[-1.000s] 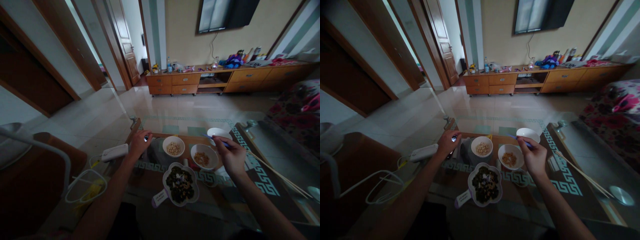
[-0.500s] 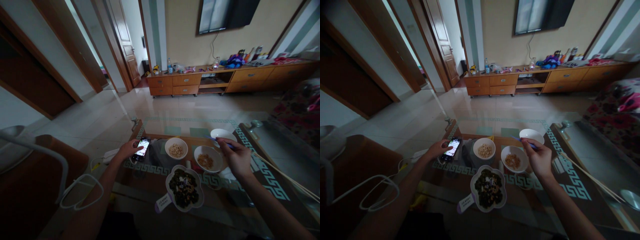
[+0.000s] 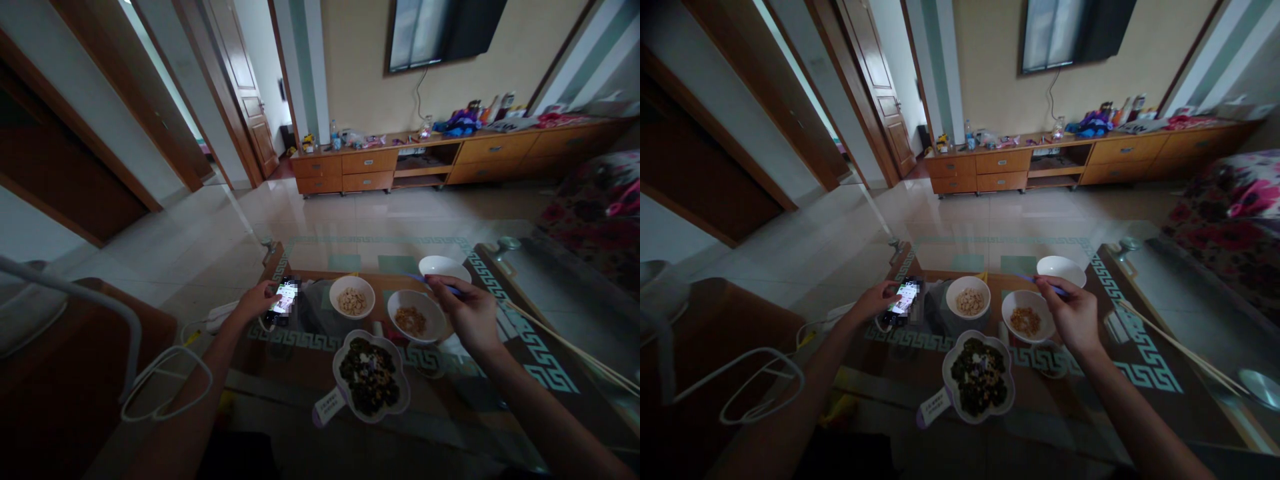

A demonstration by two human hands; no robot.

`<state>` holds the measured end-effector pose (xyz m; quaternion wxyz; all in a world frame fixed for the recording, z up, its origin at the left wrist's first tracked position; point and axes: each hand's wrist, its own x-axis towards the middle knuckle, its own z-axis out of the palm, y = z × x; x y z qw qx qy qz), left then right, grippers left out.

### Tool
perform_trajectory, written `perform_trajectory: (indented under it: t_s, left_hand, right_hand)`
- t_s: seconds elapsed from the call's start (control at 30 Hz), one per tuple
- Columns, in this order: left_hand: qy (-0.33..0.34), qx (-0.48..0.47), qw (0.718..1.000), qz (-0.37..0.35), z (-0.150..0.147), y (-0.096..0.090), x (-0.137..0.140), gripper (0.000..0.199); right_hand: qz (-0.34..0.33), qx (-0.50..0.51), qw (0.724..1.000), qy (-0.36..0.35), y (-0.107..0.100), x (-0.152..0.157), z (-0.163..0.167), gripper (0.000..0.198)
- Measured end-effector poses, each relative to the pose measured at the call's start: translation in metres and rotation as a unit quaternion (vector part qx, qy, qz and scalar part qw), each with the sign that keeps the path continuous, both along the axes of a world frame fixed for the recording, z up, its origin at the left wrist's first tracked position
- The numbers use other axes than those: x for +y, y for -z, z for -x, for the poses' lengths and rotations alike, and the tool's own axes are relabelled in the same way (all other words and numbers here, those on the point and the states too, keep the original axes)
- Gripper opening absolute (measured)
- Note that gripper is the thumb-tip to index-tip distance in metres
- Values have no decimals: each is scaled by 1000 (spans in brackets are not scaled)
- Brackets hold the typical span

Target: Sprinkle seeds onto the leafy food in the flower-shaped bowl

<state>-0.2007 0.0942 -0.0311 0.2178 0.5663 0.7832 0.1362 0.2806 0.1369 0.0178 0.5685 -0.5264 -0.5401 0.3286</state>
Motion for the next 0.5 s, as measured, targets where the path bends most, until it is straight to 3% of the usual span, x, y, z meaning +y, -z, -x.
perform_trajectory:
  t_s: [0.17,0.33,0.4,0.5]
  left_hand:
    - [-18,13,1000,-19,-2,-2,3,45]
    - [-18,35,999,2,-11,-13,3,58]
    - [-11,93,996,-4,-17,-23,-4,64]
    - [25,208,974,-81,-29,-39,-23,67]
  right_hand:
    - [9,15,999,-35,-17,-7,1,33]
    - [4,15,996,-93,-36,-22,1,32]
    - [3,11,995,-102,-38,-26,4,31]
    - [10,-4,992,-122,-34,-31,11,29]
